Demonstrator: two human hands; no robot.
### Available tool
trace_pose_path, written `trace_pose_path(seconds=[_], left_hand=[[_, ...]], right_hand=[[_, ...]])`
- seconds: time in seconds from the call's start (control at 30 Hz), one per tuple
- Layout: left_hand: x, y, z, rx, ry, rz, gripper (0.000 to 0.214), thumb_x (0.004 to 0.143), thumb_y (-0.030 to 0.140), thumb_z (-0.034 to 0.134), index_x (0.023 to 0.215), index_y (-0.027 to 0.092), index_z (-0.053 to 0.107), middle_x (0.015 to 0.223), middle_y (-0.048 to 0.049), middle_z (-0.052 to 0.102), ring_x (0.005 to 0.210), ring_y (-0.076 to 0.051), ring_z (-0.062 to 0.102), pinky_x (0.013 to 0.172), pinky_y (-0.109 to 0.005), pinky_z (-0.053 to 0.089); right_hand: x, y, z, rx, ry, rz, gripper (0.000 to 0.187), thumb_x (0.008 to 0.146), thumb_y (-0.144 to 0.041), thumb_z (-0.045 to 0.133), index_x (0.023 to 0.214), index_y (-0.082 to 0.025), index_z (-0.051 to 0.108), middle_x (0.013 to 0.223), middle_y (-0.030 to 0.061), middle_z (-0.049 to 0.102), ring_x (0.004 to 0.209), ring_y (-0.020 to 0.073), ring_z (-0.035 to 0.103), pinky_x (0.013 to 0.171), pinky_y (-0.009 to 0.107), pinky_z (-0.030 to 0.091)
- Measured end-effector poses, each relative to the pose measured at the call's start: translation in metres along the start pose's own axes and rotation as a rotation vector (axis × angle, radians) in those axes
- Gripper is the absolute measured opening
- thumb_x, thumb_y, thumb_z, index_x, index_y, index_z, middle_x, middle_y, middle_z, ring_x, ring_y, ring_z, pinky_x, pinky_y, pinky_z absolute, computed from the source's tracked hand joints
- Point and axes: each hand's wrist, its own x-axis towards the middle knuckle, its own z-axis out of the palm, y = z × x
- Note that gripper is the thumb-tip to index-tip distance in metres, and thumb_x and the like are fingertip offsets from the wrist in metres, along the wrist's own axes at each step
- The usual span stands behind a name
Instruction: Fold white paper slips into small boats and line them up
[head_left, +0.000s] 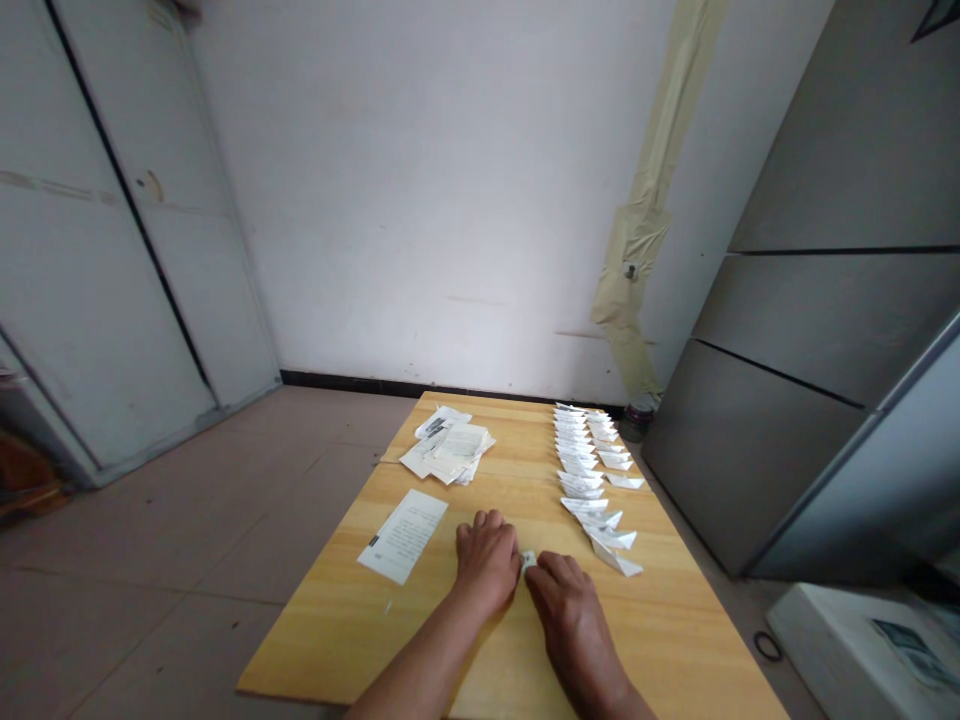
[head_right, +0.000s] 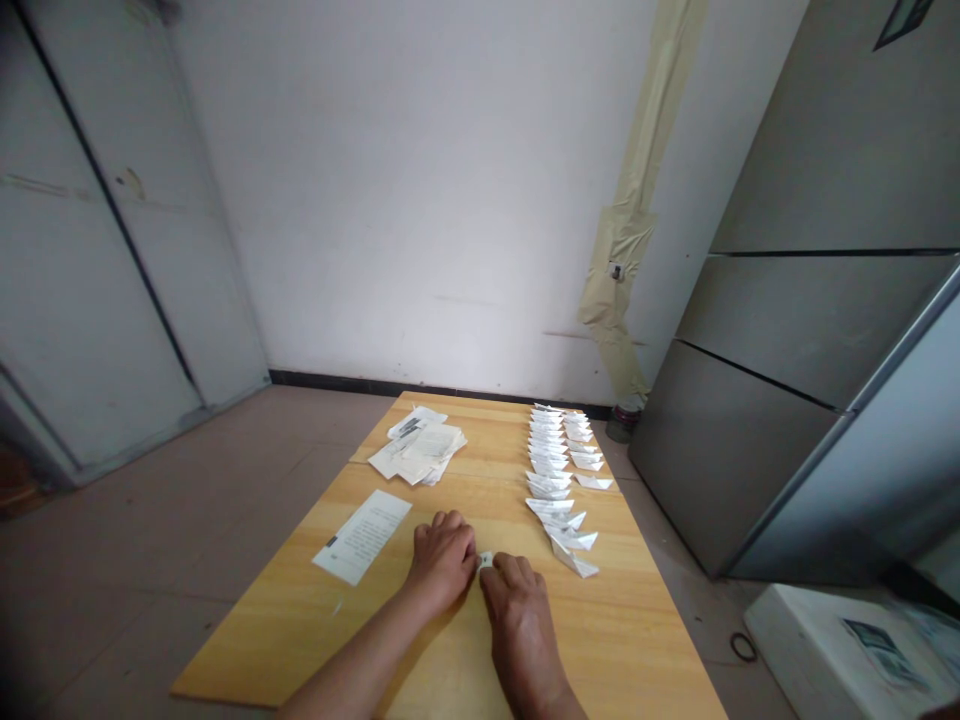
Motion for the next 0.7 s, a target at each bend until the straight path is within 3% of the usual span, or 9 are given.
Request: trace_pose_path(seconds=[0.3,0.5,0.7], left_hand=[[0.003,-0.004,0.002,0.009,-0.031,0.012,0.012,0.085,0.025,0.053,0.081,0.022,0.063,0.105,-0.0061,0.061,0.109,-0.025,0.049,0.084,-0.039,0.034],[0.007,-0.024,-0.003,0.08,0.004,0.035,0.013,0.087,0.022,0.049,0.089,0.021,0.062,0.106,-0.0081,0.06,0.106,-0.026,0.049,0.085,-0.039,0.035],[-0.006,-0.035,-0.003,-0.056,0.087,0.157,0.022,0.086,0.007,0.046,0.09,0.021,0.062,0.098,-0.0043,0.063,0.099,-0.02,0.051,0.082,-0.032,0.036]], right_hand=[[0.002,-0.005,-0.002,-0.099,-0.102,-0.016,0.028,0.085,-0.001,0.051,0.093,-0.023,0.066,0.095,0.0027,0.067,0.088,0.0206,0.054,0.076,0.031,0.033],[-0.001,-0.002,0.001,-0.118,-0.095,-0.015,0.03,0.084,0.0,0.05,0.094,-0.024,0.065,0.1,0.0034,0.068,0.091,0.0219,0.054,0.078,0.032,0.032],[-0.001,-0.003,0.002,-0.092,-0.097,-0.004,0.032,0.086,-0.001,0.048,0.097,-0.024,0.066,0.1,0.0034,0.067,0.091,0.022,0.053,0.078,0.033,0.032]])
